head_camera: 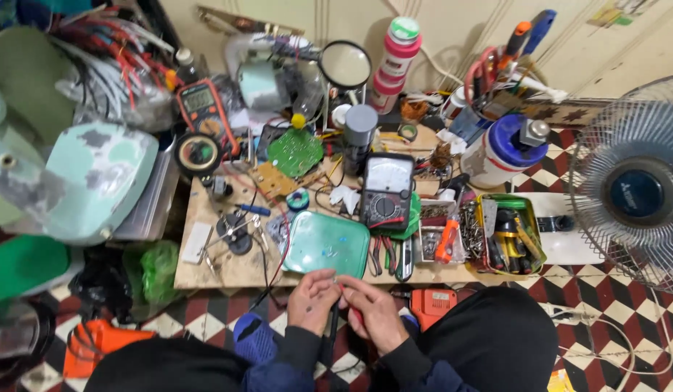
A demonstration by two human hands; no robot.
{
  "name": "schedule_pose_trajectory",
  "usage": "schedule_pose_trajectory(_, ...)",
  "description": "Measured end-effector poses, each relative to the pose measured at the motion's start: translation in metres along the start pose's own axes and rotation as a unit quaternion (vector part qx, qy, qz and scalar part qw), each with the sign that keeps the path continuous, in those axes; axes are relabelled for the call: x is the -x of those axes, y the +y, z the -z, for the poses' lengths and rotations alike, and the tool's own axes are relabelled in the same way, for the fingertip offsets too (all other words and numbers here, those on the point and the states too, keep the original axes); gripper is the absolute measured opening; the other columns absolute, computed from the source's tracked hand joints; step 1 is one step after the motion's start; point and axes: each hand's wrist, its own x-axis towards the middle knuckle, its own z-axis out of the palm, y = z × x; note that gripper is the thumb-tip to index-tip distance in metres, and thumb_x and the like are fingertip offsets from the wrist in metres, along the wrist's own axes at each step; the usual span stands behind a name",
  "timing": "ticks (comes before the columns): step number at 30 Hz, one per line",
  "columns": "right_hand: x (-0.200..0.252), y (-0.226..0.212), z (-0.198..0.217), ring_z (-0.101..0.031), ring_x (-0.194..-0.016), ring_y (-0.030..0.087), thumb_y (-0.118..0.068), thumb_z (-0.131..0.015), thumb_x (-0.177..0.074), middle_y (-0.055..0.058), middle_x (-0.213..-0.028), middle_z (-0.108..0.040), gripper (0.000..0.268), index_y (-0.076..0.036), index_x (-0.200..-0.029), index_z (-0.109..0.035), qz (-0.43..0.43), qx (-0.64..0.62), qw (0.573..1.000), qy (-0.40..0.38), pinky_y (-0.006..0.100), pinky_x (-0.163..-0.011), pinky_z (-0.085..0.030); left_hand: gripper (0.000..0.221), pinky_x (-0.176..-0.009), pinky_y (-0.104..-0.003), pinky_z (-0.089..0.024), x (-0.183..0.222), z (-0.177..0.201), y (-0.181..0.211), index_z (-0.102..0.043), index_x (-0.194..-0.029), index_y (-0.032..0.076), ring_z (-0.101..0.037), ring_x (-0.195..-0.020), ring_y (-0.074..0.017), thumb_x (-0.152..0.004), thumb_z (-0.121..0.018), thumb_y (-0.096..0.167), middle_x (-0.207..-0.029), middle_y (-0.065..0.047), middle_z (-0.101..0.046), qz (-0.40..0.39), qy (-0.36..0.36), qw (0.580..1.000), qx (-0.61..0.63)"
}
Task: Troubleshooting a green circuit board using a digital multimeter and inspecting small components on a cluttered floor-level workspace.
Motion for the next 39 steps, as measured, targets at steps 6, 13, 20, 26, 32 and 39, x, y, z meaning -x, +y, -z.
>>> schedule_pose_trajectory(6, -0.008, 0.006, 0.008, -0.046, -0.046, 0.01, -0.006, -0.063, -0.106, 0.015, -0.094, -0.073, 0.043, 0.004, -0.146, -0.075, -0.013, -0.035, 0.998, -0.047, 0.024, -0.037, -0.027, 0.045, -0.071, -0.031, -0.059, -0.006, 0.007, -0.011, -0.071, -0.134, -0.01, -0.074, -0.077, -0.0248, -0.089, -0.072, -0.015, -0.104, -0.025, -0.082, 0.018, 0.024, 1.0, -0.002)
schedule_pose_trajectory(13, -0.006, -0.003, 0.014, -0.051, -0.048, 0.012, -0.008, -0.067, -0.103, 0.015, -0.092, -0.076, 0.043, 0.005, -0.141, -0.082, -0.011, -0.01, 0.999, -0.029, 0.024, -0.043, -0.035, 0.045, -0.072, -0.029, -0.057, -0.013, 0.007, -0.019, -0.072, -0.135, -0.011, -0.074, -0.081, -0.0233, -0.091, -0.076, -0.015, -0.101, -0.024, -0.082, 0.003, 0.03, 0.999, -0.028)
schedule_pose_trajectory(20, -0.024, 0.011, 0.031, -0.053, -0.046, 0.013, -0.005, -0.069, -0.102, 0.017, -0.091, -0.079, 0.045, 0.009, -0.143, -0.081, -0.047, -0.058, 0.997, -0.028, 0.024, -0.039, -0.034, 0.046, -0.069, -0.036, -0.061, -0.02, 0.002, -0.025, -0.069, -0.135, -0.017, -0.073, -0.075, -0.0281, -0.09, -0.072, -0.02, -0.097, -0.028, -0.079, 0.035, 0.05, 0.998, -0.001)
schedule_pose_trajectory(26, -0.032, 0.011, 0.037, -0.054, -0.045, 0.015, -0.006, -0.068, -0.104, 0.02, -0.093, -0.078, 0.045, 0.009, -0.145, -0.078, -0.05, -0.085, 0.995, -0.03, 0.025, -0.036, -0.032, 0.045, -0.07, -0.037, -0.061, -0.024, -0.007, -0.018, -0.069, -0.137, -0.016, -0.073, -0.076, -0.0295, -0.092, -0.072, -0.018, -0.1, -0.029, -0.079, 0.052, 0.049, 0.997, -0.009)
schedule_pose_trajectory(32, -0.036, 0.012, 0.036, -0.054, -0.047, 0.014, -0.006, -0.067, -0.104, 0.021, -0.093, -0.078, 0.045, 0.009, -0.146, -0.076, -0.057, -0.095, 0.993, -0.044, 0.023, -0.037, -0.033, 0.044, -0.069, -0.037, -0.061, -0.025, -0.004, -0.019, -0.07, -0.135, -0.017, -0.073, -0.077, -0.0286, -0.091, -0.074, -0.018, -0.099, -0.029, -0.079, 0.045, 0.052, 0.998, 0.011)
schedule_pose_trajectory(39, -0.042, 0.018, 0.035, -0.052, -0.045, 0.015, -0.006, -0.069, -0.104, 0.022, -0.094, -0.079, 0.044, 0.01, -0.145, -0.077, -0.057, -0.098, 0.992, -0.05, 0.024, -0.035, -0.033, 0.046, -0.069, -0.036, -0.063, -0.024, 0.0, -0.019, -0.069, -0.137, -0.016, -0.073, -0.077, -0.0271, -0.091, -0.075, -0.018, -0.1, -0.028, -0.079, 0.039, 0.043, 0.998, 0.024)
